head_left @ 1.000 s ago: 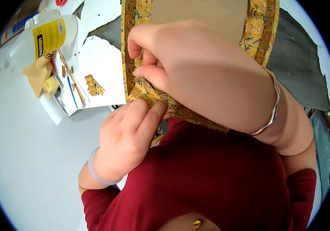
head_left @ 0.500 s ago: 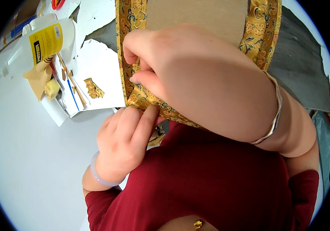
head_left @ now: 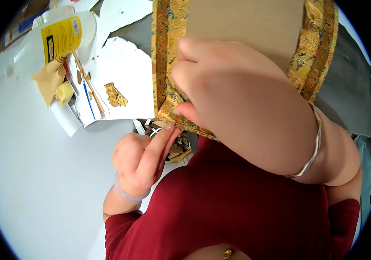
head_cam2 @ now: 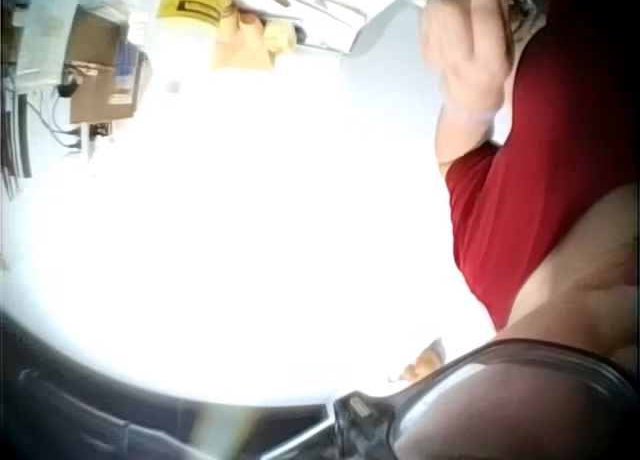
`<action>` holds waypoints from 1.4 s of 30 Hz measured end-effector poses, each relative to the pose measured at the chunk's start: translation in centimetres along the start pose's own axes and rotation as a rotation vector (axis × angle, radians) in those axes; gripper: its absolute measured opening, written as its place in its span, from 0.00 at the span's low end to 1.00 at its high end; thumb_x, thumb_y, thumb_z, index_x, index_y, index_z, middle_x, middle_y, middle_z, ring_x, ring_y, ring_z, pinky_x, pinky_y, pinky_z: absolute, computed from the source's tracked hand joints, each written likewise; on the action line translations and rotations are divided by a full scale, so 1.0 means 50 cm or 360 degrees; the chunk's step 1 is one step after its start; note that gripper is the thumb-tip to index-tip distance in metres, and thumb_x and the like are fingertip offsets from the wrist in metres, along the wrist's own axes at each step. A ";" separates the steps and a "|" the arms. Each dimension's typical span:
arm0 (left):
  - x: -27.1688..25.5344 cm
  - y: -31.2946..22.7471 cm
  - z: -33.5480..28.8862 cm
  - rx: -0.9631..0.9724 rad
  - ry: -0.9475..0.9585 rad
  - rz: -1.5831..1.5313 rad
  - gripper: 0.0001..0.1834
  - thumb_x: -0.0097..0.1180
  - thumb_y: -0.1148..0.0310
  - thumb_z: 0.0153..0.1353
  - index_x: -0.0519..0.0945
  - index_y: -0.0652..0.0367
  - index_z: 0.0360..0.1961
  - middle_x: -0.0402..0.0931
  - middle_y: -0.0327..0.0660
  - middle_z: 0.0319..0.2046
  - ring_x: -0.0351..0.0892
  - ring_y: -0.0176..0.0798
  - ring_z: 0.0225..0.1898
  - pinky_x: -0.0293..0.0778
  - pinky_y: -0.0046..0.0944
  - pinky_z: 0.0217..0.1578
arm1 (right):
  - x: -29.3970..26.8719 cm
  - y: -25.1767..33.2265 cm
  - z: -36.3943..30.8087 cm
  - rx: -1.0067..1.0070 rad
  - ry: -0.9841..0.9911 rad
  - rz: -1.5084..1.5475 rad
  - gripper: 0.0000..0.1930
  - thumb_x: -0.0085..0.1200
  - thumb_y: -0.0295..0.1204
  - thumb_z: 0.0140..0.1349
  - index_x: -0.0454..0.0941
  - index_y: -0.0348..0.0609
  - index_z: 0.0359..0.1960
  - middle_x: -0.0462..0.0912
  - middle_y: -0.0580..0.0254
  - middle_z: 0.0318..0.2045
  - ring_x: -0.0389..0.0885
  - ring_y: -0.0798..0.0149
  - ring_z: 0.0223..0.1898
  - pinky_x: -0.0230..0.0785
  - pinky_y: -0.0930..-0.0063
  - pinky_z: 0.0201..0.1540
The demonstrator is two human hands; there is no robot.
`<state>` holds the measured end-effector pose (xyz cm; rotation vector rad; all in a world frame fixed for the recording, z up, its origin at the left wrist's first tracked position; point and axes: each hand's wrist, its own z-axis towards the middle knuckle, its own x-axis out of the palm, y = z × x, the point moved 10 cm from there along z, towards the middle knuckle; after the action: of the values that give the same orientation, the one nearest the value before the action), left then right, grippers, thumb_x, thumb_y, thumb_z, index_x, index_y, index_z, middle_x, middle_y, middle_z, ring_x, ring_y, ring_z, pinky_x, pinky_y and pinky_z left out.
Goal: The person applies patterned paper to the edges of a rectangular frame using a small iron to press and adhere the material. They trim excess paper with scissors and smooth the edges by hand, repeating the process along each side of the frame.
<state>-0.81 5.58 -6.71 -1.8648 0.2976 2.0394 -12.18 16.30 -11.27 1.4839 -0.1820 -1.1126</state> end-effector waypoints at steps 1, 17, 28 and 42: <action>0.001 0.003 -0.003 -0.0017 -0.0002 -0.0002 0.19 0.82 0.73 0.50 0.94 0.57 0.46 0.65 0.31 0.23 0.67 0.32 0.22 0.62 0.34 0.20 | 0.007 0.002 -0.002 -0.0010 0.0028 -0.0059 0.10 0.70 0.27 0.57 0.79 0.40 0.34 0.79 0.57 0.35 0.83 0.49 0.40 0.76 0.59 0.45; 0.021 0.032 0.002 0.0046 0.0061 -0.0148 0.28 0.67 0.73 0.41 0.94 0.58 0.50 0.57 0.34 0.24 0.64 0.34 0.22 0.62 0.36 0.21 | 0.029 0.019 0.005 0.0340 0.0039 0.0084 0.10 0.63 0.18 0.54 0.73 0.37 0.33 0.74 0.53 0.35 0.77 0.47 0.38 0.72 0.58 0.43; 0.015 0.019 0.026 0.0100 0.0209 0.0104 0.25 0.73 0.73 0.48 0.92 0.59 0.51 0.57 0.34 0.25 0.65 0.33 0.22 0.61 0.35 0.20 | 0.029 0.010 -0.006 0.0155 -0.0201 0.0042 0.10 0.63 0.18 0.55 0.74 0.38 0.34 0.75 0.53 0.36 0.78 0.46 0.39 0.73 0.58 0.44; 0.024 -0.007 0.061 0.0194 0.0471 0.0066 0.16 0.72 0.72 0.55 0.90 0.60 0.46 0.62 0.34 0.25 0.68 0.34 0.24 0.63 0.36 0.21 | 0.021 0.020 0.007 0.0124 0.0031 -0.0139 0.09 0.65 0.19 0.57 0.75 0.38 0.33 0.77 0.54 0.38 0.79 0.46 0.42 0.73 0.56 0.47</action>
<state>-3.54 7.23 -7.53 -2.0957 0.5287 1.7238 -11.38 15.07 -10.93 1.5842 -0.1497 -1.1718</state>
